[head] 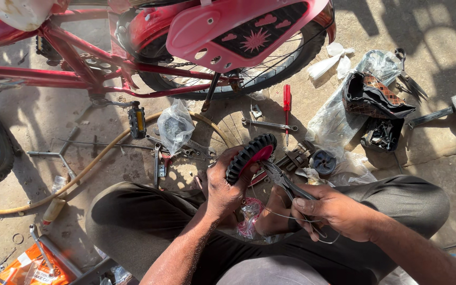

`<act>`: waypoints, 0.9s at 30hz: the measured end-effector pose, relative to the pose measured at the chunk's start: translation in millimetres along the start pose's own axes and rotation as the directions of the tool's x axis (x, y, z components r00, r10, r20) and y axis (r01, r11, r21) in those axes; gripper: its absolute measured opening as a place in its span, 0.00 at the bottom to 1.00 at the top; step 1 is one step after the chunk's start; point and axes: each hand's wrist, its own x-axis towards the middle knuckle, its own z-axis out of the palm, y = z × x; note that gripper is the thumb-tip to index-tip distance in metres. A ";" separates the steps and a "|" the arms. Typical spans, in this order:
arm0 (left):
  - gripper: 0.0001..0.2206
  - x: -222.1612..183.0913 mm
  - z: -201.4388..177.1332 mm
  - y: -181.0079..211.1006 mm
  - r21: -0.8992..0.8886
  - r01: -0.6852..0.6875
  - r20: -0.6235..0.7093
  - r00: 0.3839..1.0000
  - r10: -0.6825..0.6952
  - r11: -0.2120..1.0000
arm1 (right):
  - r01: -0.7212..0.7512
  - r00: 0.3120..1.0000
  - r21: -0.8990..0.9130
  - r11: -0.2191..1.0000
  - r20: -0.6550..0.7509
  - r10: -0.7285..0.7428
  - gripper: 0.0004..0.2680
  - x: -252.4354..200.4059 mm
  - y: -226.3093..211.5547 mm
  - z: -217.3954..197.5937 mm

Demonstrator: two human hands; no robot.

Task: The person is repairing a bicycle while sitting on the ground, using pliers and a wrench to work on the gear assembly and rear hub area.

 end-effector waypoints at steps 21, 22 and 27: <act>0.19 0.5 0.6 -1.0 -0.072 0.070 0.011 0.998 -0.070 0.995 | -0.146 0.984 -0.162 0.976 -0.126 0.127 0.20 4.7 6.7 -4.3; 0.19 0.4 0.4 -0.6 -0.067 0.069 0.012 0.998 -0.068 0.995 | -0.140 0.985 -0.164 0.976 -0.122 0.121 0.20 4.8 7.4 -4.8; 0.19 0.0 -0.4 -0.1 -0.050 0.074 0.023 0.997 -0.073 0.996 | -0.106 0.991 -0.117 0.987 -0.094 0.096 0.20 5.5 8.8 -5.6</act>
